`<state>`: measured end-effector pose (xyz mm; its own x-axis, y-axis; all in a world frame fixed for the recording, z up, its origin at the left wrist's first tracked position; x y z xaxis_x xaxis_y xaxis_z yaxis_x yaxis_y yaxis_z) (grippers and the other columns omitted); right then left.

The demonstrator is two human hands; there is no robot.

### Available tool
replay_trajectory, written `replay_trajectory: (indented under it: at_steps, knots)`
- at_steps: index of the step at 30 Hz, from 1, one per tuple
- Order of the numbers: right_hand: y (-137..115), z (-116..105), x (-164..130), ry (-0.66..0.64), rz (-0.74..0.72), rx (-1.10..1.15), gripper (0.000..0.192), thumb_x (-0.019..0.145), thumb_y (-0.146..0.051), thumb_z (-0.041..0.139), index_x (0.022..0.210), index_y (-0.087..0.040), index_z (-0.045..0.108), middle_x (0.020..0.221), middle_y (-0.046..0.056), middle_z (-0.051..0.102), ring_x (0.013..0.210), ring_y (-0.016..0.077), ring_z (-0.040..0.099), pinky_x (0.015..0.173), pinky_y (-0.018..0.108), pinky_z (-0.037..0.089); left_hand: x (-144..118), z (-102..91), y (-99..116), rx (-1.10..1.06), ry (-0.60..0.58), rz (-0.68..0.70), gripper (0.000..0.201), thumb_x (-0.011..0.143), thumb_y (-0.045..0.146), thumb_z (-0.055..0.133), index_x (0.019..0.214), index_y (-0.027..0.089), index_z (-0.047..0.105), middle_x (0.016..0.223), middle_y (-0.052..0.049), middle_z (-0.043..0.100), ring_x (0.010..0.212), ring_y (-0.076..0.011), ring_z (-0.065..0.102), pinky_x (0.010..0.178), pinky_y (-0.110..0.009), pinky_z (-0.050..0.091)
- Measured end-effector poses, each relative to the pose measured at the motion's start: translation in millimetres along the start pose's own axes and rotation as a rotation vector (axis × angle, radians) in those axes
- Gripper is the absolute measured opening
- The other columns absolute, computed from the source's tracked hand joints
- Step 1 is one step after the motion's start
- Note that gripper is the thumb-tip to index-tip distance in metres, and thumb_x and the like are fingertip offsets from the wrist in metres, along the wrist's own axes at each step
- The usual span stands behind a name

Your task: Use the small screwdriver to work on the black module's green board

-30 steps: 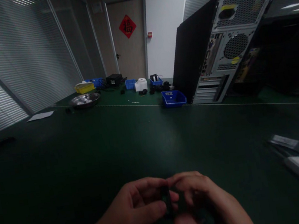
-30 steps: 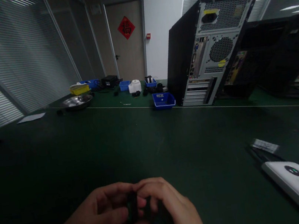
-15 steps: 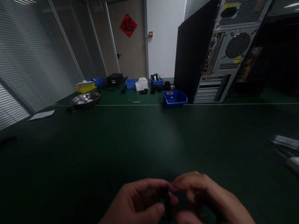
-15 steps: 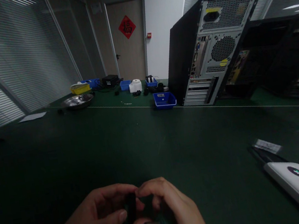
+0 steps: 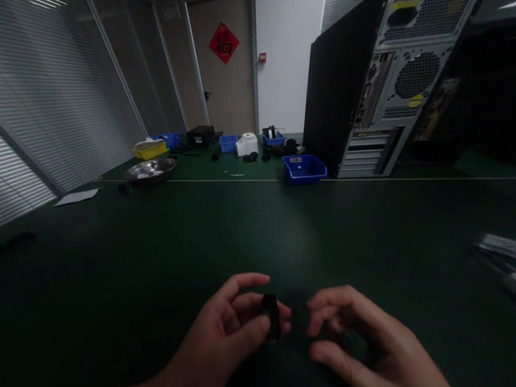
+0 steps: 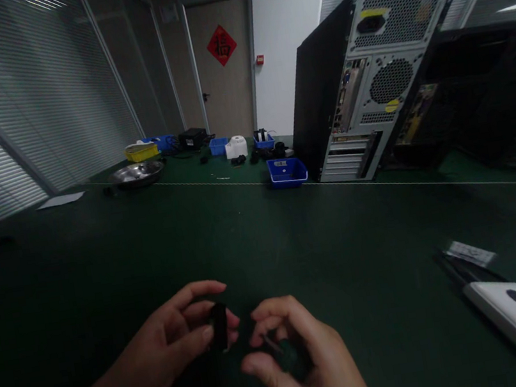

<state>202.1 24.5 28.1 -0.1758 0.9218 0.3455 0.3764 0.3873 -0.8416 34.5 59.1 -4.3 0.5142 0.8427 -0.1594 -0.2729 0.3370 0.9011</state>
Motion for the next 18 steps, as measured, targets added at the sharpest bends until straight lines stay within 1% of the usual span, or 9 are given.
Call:
replay_trajectory:
  at_steps: [3,5,6,8,9,11,13,16,18]
  knots:
    - [3,2,2,-0.049,0.069,0.003,0.019,0.083,-0.017,0.068,0.099,-0.026,0.062,0.081,-0.002,0.071,0.076,0.0150,0.070,0.067,0.017,0.057,1,0.4,6,0.033,-0.014,0.020,0.032,0.087,0.028,0.065,0.114,0.018,0.051,0.099,-0.009,0.068,0.083,-0.0207,0.067,0.073,-0.035,0.053]
    - [6,4,2,-0.073,0.092,-0.017,0.017,0.086,-0.018,0.063,0.101,-0.026,0.060,0.087,0.000,0.070,0.082,0.0164,0.071,0.067,0.017,0.058,2,-0.2,11,0.116,-0.020,0.050,0.027,0.089,0.031,0.061,0.111,0.018,0.054,0.102,-0.009,0.067,0.076,-0.0179,0.064,0.063,-0.031,0.053]
    - [7,4,2,-0.072,0.095,-0.025,0.017,0.087,-0.019,0.061,0.103,-0.026,0.059,0.091,0.001,0.070,0.087,0.0171,0.071,0.070,0.018,0.058,2,-1.0,13,0.175,-0.016,0.066,0.025,0.091,0.032,0.058,0.110,0.017,0.057,0.101,-0.009,0.066,0.074,-0.0162,0.062,0.062,-0.029,0.052]
    - [9,2,1,-0.048,0.094,-0.030,0.019,0.090,-0.019,0.057,0.107,-0.027,0.056,0.100,0.002,0.068,0.097,0.0179,0.069,0.079,0.021,0.058,1,-3.2,16,0.302,-0.002,0.087,0.024,0.094,0.033,0.052,0.108,0.017,0.063,0.097,-0.007,0.065,0.072,-0.0136,0.059,0.065,-0.027,0.051]
    - [10,1,1,-0.035,0.093,-0.024,0.021,0.091,-0.018,0.056,0.110,-0.028,0.055,0.104,0.003,0.067,0.101,0.0179,0.068,0.083,0.022,0.057,1,-3.9,18,0.357,0.001,0.097,0.024,0.093,0.032,0.053,0.108,0.017,0.066,0.097,-0.006,0.064,0.072,-0.0129,0.058,0.067,-0.027,0.050]
    - [13,0,0,-0.027,0.106,0.008,0.026,0.093,-0.017,0.053,0.116,-0.029,0.051,0.109,0.003,0.066,0.103,0.0175,0.067,0.088,0.024,0.056,0,-4.1,19,0.429,-0.003,0.113,0.023,0.089,0.028,0.060,0.110,0.020,0.068,0.106,-0.006,0.061,0.076,-0.0131,0.058,0.069,-0.026,0.050]
    - [14,1,-1,-0.043,0.127,0.040,0.027,0.094,-0.016,0.050,0.117,-0.030,0.049,0.111,0.004,0.065,0.100,0.0170,0.068,0.086,0.024,0.057,-1,-3.1,21,0.473,-0.009,0.135,0.026,0.085,0.022,0.065,0.111,0.022,0.068,0.115,-0.006,0.059,0.080,-0.0141,0.059,0.068,-0.025,0.051]
    - [11,4,-1,-0.087,0.111,0.052,0.027,0.093,-0.014,0.051,0.115,-0.030,0.053,0.109,0.004,0.067,0.099,0.0173,0.068,0.085,0.024,0.057,-4,-2.9,22,0.520,0.014,0.145,0.029,0.085,0.016,0.062,0.113,0.024,0.067,0.109,-0.004,0.064,0.083,-0.0160,0.061,0.069,-0.026,0.051]
    - [5,6,-1,-0.108,0.059,0.042,0.030,0.091,-0.013,0.054,0.114,-0.031,0.056,0.104,0.002,0.069,0.098,0.0175,0.069,0.083,0.022,0.057,-5,-4.1,22,0.543,0.035,0.139,0.028,0.084,0.014,0.063,0.110,0.024,0.067,0.105,-0.003,0.068,0.089,-0.0179,0.063,0.076,-0.028,0.051]
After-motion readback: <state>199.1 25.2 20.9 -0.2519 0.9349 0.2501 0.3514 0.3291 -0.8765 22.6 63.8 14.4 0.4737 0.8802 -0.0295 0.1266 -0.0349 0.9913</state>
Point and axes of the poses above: each hand's wrist, its own x-axis towards the middle knuckle, its own z-axis out of the palm, y = z × x, the point moved 6 cm from there along x, towards the middle knuckle
